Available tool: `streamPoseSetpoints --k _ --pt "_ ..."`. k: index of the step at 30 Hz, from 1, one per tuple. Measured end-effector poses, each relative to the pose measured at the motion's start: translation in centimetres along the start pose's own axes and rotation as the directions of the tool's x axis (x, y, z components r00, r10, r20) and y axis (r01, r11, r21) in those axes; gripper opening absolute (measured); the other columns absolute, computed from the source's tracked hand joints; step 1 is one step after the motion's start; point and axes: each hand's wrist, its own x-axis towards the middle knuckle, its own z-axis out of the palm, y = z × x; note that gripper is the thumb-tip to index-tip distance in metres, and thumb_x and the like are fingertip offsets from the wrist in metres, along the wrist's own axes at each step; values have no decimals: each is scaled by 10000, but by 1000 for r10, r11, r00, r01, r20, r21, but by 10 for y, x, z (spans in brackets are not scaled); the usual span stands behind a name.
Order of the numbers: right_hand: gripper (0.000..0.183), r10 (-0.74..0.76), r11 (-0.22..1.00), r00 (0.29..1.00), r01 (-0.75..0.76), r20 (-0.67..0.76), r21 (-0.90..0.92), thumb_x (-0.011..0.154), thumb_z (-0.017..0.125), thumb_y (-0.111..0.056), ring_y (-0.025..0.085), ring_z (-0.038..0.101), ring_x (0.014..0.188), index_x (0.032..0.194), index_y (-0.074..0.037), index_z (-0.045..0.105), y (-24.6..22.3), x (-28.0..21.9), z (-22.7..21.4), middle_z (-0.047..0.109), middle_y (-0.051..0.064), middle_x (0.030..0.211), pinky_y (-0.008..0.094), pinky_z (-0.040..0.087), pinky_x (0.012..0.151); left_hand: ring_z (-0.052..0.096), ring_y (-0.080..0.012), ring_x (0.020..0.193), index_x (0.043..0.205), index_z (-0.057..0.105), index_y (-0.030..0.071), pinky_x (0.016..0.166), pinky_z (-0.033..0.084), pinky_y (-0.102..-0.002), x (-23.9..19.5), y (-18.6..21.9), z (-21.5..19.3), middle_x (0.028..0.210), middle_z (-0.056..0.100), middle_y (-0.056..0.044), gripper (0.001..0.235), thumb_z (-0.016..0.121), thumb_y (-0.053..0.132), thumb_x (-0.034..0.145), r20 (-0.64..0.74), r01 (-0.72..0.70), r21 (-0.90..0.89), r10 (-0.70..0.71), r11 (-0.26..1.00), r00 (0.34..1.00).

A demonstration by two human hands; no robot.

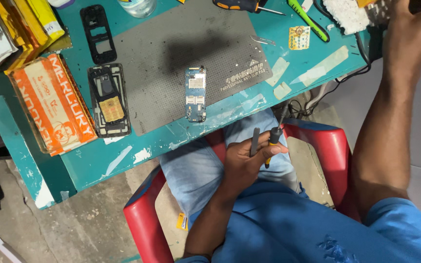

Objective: The person cleans a mobile phone motherboard using a spray bottle and a brush. They spray liquid onto the board and scrub it with a brush, then inspect the cleaned surface.

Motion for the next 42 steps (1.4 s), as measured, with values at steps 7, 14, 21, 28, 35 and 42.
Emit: streamPoseSetpoints --k 7,14,21,28,35,42 --pt "67 -185 982 983 186 15 -33 1037 665 144 224 747 929 1073 120 716 7 -6 -1 764 168 1007 327 580 802 546 -14 739 1208 747 -15 659 461 -192 0 -3 3 950 770 -14 308 711 224 1017 12 6 8 -6 1000 1000" --pt "133 383 923 901 -381 201 -52 1111 698 -111 143 710 874 1149 15 680 -72 4 -41 755 97 1100 286 561 730 704 -59 995 1215 655 -41 887 562 -207 10 7 20 1116 781 -106 285 686 186 1045 -2 -68 -58 68 996 998" --pt "529 135 948 629 -307 765 85 713 866 -162 138 715 716 1216 -51 743 -201 -24 -96 779 85 899 275 563 655 735 -99 1033 1156 548 -12 899 611 -242 49 9 58 1129 757 -83 210 686 85 1031 -47 -175 -245 169 953 985" --pt "343 130 988 863 -153 488 6 918 869 -56 149 745 916 1236 -22 746 -179 -59 -112 768 142 1071 226 571 832 709 -92 1042 1295 557 13 896 596 -233 69 0 83 1163 692 -19 337 698 81 997 -54 -208 -51 205 977 977" --pt "205 382 923 902 -362 201 -132 1064 767 -23 162 697 871 1267 8 758 -104 -42 -126 749 129 1019 250 521 798 667 -20 877 1280 690 -11 813 544 -179 76 1 51 1007 794 -69 300 729 125 1016 -175 -247 230 290 941 941" --pt "216 126 932 968 -41 216 -359 939 814 -19 264 688 795 1150 25 795 -63 -24 -117 741 190 966 329 519 712 440 35 568 1198 718 14 524 376 -187 80 4 40 909 808 -36 237 644 184 1050 -218 -235 244 289 941 932"
